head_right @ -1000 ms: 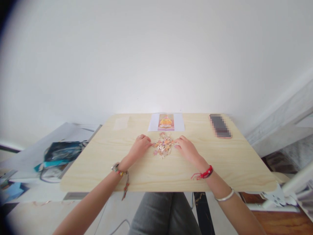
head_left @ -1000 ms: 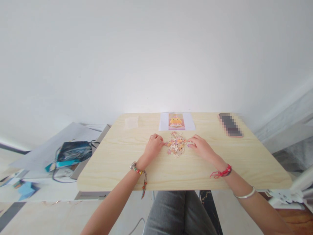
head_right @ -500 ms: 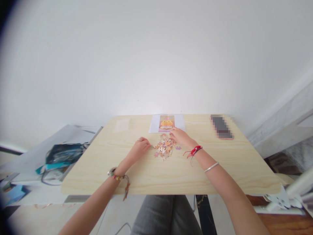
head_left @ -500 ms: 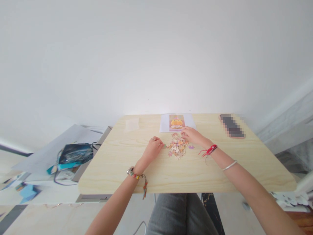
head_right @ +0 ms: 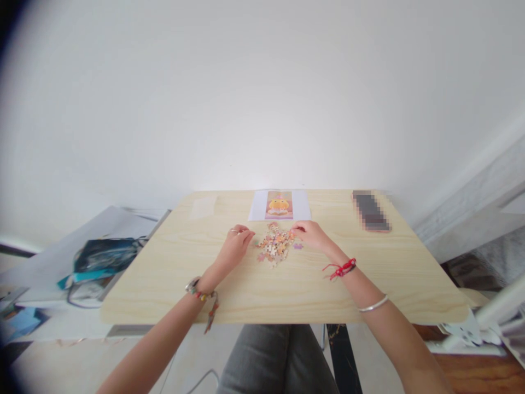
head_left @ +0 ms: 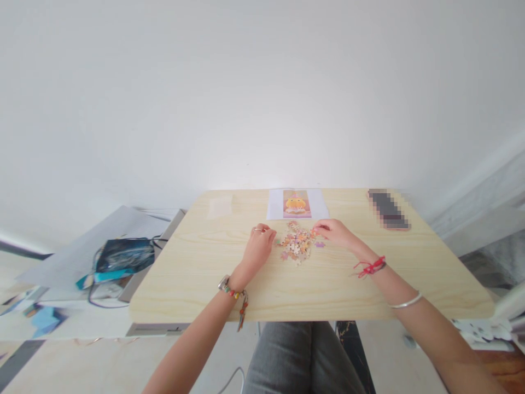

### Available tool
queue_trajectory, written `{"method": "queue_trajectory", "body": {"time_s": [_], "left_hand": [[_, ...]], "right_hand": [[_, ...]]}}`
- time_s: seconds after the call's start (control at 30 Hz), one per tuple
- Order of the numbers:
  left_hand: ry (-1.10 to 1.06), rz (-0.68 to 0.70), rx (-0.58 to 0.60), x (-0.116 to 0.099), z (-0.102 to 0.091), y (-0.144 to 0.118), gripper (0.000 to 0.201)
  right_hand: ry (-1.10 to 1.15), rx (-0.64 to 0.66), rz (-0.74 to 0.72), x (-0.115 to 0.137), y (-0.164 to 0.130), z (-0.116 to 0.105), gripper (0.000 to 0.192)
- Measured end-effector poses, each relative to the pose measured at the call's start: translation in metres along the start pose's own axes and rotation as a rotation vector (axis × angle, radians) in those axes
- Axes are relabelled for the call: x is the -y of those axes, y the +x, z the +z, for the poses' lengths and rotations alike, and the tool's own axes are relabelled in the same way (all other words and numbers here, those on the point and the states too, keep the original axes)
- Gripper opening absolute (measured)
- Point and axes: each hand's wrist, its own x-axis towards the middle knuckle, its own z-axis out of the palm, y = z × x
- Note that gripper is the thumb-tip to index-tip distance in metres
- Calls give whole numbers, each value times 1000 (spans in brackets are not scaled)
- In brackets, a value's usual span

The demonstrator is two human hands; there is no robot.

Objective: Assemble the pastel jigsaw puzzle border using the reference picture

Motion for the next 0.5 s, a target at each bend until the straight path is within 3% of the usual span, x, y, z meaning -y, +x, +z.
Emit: {"method": "queue_trajectory", "body": {"time_s": [0.1,0.23,0.4,0.5], "left_hand": [[-16,123,-62,-23,-6,0,24],[-124,347,-20,-56,-8,2,24],[-192,309,-28,-72,-4,3,10],[-199,306,-39,-73,-5,1,10]], "right_hand": [[244,68,29,8,-8,4,15],[481,60,87,19,-14,9,17],[506,-2,83,28,-22,10,17],[365,-59,17,30,-30,9,17]]}}
